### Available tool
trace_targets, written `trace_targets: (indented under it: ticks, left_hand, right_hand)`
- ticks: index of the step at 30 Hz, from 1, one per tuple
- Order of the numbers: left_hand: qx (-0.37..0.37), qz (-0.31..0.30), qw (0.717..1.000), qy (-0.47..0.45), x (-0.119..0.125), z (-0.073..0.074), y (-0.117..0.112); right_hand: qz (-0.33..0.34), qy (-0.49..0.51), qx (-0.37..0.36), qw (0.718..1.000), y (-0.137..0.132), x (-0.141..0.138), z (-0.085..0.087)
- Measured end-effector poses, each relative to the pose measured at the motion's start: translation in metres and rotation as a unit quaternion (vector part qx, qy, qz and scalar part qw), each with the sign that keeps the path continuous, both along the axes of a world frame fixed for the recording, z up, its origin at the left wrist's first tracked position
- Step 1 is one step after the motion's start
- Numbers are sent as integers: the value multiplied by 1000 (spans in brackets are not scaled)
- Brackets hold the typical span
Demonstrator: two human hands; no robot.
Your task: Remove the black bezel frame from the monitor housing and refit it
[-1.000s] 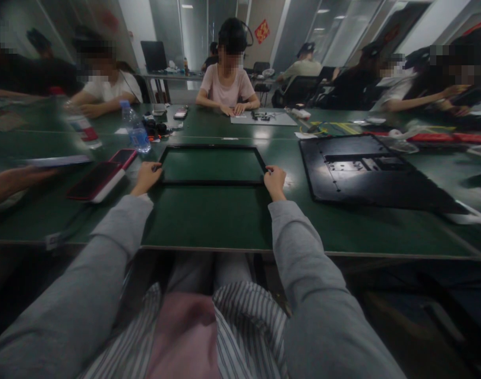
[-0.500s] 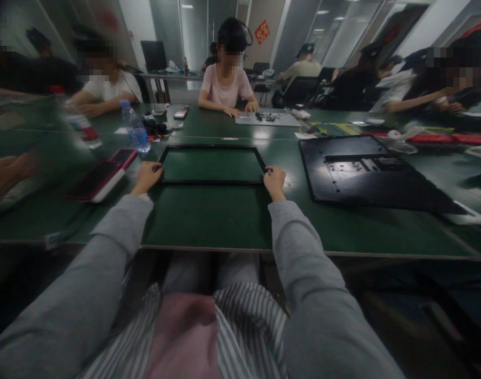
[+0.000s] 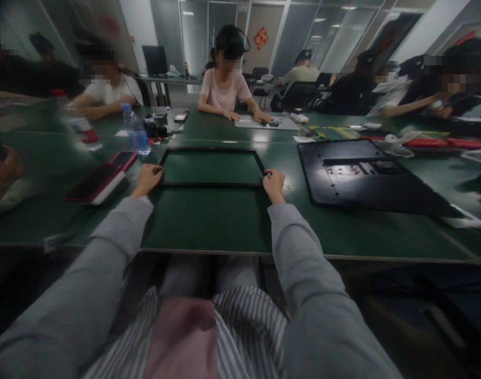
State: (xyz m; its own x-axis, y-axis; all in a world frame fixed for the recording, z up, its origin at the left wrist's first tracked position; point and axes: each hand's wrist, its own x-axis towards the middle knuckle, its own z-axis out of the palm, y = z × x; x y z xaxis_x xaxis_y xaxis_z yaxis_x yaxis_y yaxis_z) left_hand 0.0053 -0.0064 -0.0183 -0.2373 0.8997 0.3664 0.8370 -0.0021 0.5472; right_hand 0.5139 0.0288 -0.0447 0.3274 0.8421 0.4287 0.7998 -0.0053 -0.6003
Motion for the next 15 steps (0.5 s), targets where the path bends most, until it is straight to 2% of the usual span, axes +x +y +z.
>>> trace_targets:
  ticks: [15]
  left_hand:
    - [-13,9,1000,21,-4,-6,6]
  right_hand:
    - [-8,-20,-21,1000,-3,-3,3]
